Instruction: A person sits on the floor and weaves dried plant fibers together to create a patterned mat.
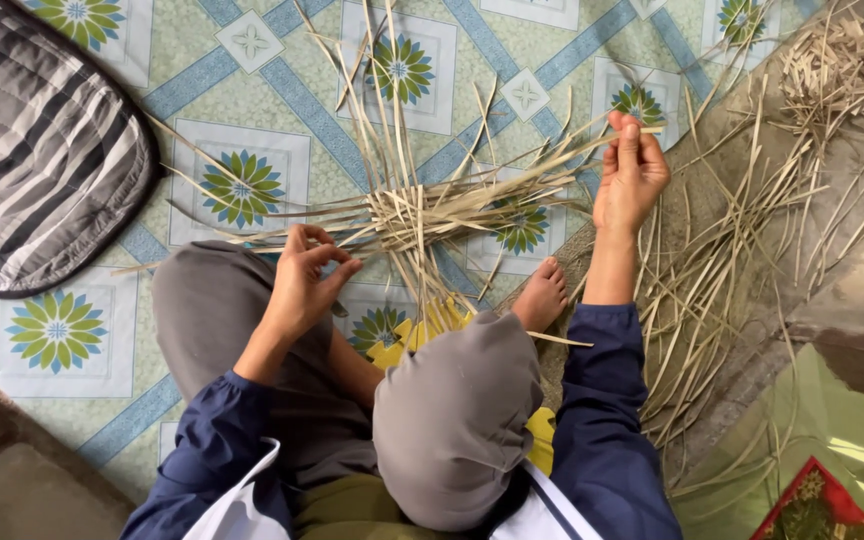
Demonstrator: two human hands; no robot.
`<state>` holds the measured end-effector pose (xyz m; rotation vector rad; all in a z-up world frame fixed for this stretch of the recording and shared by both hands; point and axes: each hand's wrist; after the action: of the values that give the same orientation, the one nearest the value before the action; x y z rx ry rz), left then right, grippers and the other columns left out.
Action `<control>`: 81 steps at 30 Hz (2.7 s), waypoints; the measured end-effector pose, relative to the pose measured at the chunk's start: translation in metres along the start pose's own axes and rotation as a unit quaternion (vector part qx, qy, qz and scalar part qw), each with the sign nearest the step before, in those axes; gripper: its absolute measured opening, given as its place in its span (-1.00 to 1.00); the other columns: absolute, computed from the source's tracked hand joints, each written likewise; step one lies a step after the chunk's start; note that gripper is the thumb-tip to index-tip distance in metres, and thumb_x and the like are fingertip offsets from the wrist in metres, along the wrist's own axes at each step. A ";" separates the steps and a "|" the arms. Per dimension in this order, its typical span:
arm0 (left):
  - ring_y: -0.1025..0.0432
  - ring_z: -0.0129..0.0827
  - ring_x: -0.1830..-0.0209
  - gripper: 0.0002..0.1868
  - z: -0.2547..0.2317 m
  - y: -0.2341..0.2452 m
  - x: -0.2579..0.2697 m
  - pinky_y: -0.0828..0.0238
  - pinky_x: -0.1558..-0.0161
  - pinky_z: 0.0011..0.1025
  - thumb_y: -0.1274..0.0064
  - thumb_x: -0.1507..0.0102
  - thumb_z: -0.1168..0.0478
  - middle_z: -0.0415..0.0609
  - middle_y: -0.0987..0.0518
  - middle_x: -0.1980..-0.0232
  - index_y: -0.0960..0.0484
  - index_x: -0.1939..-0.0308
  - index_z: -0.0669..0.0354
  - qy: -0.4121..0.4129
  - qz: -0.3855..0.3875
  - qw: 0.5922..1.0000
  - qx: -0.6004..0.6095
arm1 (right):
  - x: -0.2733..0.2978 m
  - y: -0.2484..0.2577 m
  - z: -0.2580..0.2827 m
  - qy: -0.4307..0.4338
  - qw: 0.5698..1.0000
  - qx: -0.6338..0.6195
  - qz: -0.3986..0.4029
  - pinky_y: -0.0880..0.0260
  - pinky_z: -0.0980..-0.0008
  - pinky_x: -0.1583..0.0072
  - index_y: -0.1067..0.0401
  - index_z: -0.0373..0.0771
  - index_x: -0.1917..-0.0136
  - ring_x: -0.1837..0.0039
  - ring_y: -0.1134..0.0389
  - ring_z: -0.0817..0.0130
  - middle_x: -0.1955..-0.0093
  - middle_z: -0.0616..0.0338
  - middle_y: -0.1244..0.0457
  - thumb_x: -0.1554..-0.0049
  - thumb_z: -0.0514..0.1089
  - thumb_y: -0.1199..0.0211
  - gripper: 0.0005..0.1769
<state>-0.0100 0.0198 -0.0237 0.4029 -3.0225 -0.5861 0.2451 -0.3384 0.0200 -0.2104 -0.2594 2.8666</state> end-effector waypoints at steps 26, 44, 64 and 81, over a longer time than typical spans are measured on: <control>-0.48 -0.52 0.42 -0.77 0.009 0.010 -0.005 -0.43 0.29 -0.56 -0.50 -0.10 0.26 0.02 -0.68 0.44 -0.72 0.44 0.26 0.133 0.004 0.974 0.182 | 0.001 0.025 -0.027 0.054 0.999 -0.001 0.002 -0.47 0.84 -0.01 -0.53 -0.20 -0.07 0.04 -0.42 0.70 -0.21 -0.13 -0.41 -0.30 -0.25 -0.25 -0.92; -0.50 -0.34 0.54 -0.73 0.053 0.005 0.008 -0.36 0.39 -0.48 -0.52 -0.05 0.04 -0.07 -0.60 0.58 -0.71 0.46 0.02 0.110 -0.019 0.993 -0.037 | 0.003 0.033 -0.025 0.042 0.998 -0.020 -0.045 -0.57 0.74 -0.04 -0.56 -0.20 -0.03 0.00 -0.52 0.50 -0.17 -0.14 -0.43 -0.27 -0.23 -0.30 -0.93; -0.57 -0.47 0.26 -0.80 0.021 0.022 -0.011 -0.56 0.15 -0.53 -0.17 -0.33 0.46 -0.08 -0.60 0.32 -0.46 0.20 0.17 0.067 0.032 0.947 0.314 | -0.007 0.066 -0.029 -0.091 0.966 -0.241 -0.020 -0.61 0.40 -0.17 -0.40 -0.41 -0.33 -0.24 -0.47 0.13 -0.31 -0.23 -0.35 -0.19 -0.27 -0.34 -0.55; -0.50 -0.33 -0.13 -0.50 0.027 -0.052 -0.072 -0.48 -0.26 -0.34 -0.29 -0.25 0.11 -0.07 -0.57 -0.24 -0.54 -0.24 0.13 0.044 0.117 0.951 0.283 | 0.107 -0.130 -0.027 -0.027 0.872 0.183 0.454 -0.48 0.50 0.02 -0.56 -0.32 0.03 0.12 -0.39 0.44 0.16 0.12 -0.37 -0.27 -0.31 -0.30 -0.95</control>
<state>0.0701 0.0020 -0.0669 0.0699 -3.0327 0.3165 0.1784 -0.1824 0.0059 -0.2138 0.5302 3.7616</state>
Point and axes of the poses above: each hand's wrist, its own x-axis away from the middle knuckle, its own y-axis out of the back of the hand, z = x × y
